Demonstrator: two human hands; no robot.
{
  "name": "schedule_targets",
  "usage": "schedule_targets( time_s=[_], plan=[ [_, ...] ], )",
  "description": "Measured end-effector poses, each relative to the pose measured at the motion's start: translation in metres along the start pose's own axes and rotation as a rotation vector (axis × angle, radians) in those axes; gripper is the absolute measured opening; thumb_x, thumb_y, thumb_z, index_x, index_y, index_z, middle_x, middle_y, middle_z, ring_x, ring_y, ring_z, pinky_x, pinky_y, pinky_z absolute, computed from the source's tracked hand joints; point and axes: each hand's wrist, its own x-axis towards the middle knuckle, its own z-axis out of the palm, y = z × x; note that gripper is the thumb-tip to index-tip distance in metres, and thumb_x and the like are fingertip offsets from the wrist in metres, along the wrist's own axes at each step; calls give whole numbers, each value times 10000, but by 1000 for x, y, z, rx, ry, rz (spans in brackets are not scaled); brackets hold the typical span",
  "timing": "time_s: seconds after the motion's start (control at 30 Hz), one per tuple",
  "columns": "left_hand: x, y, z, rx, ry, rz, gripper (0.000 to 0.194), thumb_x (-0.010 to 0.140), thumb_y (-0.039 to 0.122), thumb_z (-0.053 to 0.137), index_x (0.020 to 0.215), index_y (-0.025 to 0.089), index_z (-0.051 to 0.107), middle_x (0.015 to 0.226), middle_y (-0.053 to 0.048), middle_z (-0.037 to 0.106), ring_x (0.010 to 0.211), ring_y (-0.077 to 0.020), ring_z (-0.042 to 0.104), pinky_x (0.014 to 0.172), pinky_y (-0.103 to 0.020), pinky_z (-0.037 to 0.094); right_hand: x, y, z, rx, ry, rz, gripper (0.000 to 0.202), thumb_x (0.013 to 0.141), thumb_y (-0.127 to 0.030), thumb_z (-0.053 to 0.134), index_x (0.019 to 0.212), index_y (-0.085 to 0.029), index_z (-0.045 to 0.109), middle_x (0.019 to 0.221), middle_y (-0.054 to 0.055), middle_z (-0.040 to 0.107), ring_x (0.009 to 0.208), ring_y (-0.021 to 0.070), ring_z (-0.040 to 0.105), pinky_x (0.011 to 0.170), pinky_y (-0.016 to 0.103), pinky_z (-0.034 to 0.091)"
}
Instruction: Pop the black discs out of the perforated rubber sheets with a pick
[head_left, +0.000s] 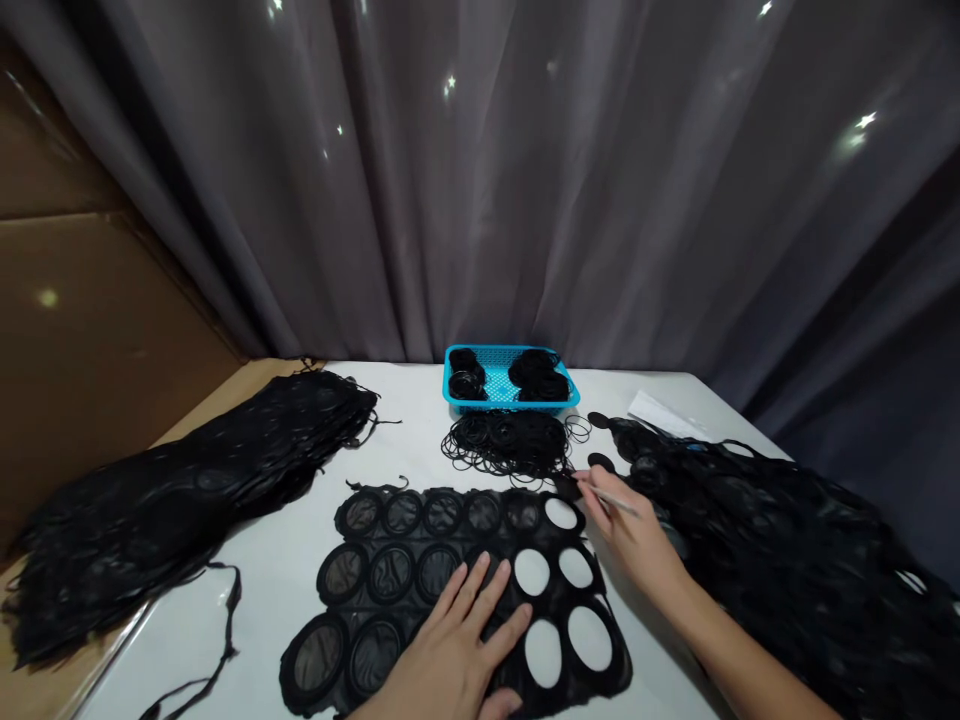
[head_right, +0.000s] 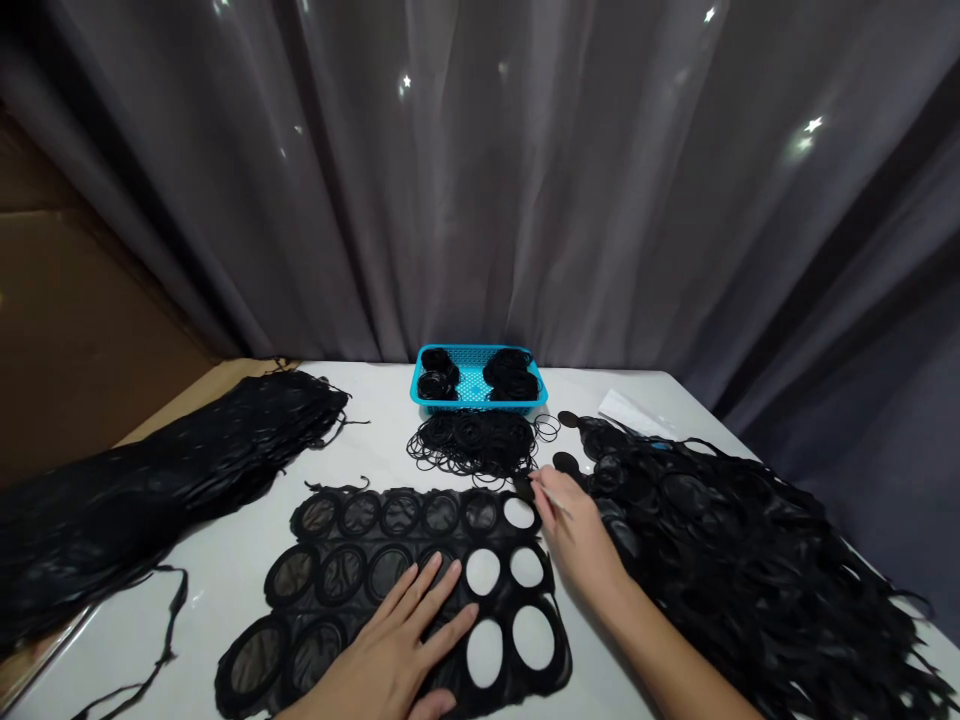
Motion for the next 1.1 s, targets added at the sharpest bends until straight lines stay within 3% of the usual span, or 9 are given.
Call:
schedule_targets(
  time_s=[0.07, 0.13, 0.23, 0.33, 0.67, 0.83, 0.97, 1.1],
  plan=[
    [8, -4, -3, -13, -3, -5, 735, 875, 474, 722, 1513, 303, 397, 1606, -96, 334, 1440, -360, 373, 1143, -520, 369, 12, -4, -3, 20, -23, -12, 208, 1013, -332, 396, 916, -227, 547, 905, 70, 653, 848, 227, 643, 799, 346, 507],
    [20, -10, -5, -4, 14, -44, 634, 915, 474, 680, 1474, 278, 452, 1561, -106, 414, 1393, -326, 450, 1131, -493, 393, 16, -11, 4, 68, -138, -63, 198, 1011, -314, 396, 940, -224, 558, 913, 61, 655, 860, 214, 644, 808, 333, 503],
    [33, -18, -4, 48, 59, -104, 623, 941, 463, 647, 1485, 246, 436, 1588, -125, 362, 1453, -330, 358, 1169, -538, 322, 14, -18, 22, 132, -329, -122, 185, 1010, -273, 402, 956, -218, 570, 944, 49, 656, 886, 192, 633, 818, 314, 494],
    [36, -24, 2, 57, 29, -124, 714, 912, 475, 672, 1528, 277, 369, 1626, -124, 279, 1493, -385, 244, 1156, -645, 266, 13, -18, 33, 151, -415, -119, 165, 1000, -249, 430, 923, -215, 572, 963, 40, 642, 922, 187, 608, 852, 323, 475],
    [31, -23, 7, 1, 23, -137, 752, 905, 424, 669, 1557, 308, 312, 1664, -97, 155, 1511, -399, 165, 1158, -680, 216, 15, -10, 33, 211, -461, -58, 182, 990, -256, 470, 829, -212, 543, 1025, 38, 619, 988, 197, 572, 912, 352, 447],
    [31, -23, 3, 0, -26, -143, 789, 885, 385, 695, 1563, 297, 300, 1658, -122, 161, 1506, -416, 169, 1136, -705, 232, 18, -11, 30, 200, -473, -62, 174, 1001, -264, 466, 854, -216, 544, 1034, 34, 614, 982, 191, 578, 908, 340, 457],
    [32, -22, 1, -7, -20, -146, 781, 895, 387, 686, 1565, 303, 295, 1660, -110, 160, 1504, -416, 175, 1135, -704, 240, 12, -14, 32, 134, -463, -148, 126, 1010, -227, 454, 986, -223, 577, 1048, 43, 613, 984, 187, 587, 889, 323, 485],
    [32, -22, 1, -12, -8, -147, 787, 896, 381, 683, 1570, 301, 284, 1658, -107, 170, 1506, -412, 173, 1142, -696, 236, -2, -14, 49, -42, -397, -304, 205, 989, -129, 421, 1073, -208, 590, 1124, 99, 638, 1058, 236, 584, 924, 394, 502]
  ],
)
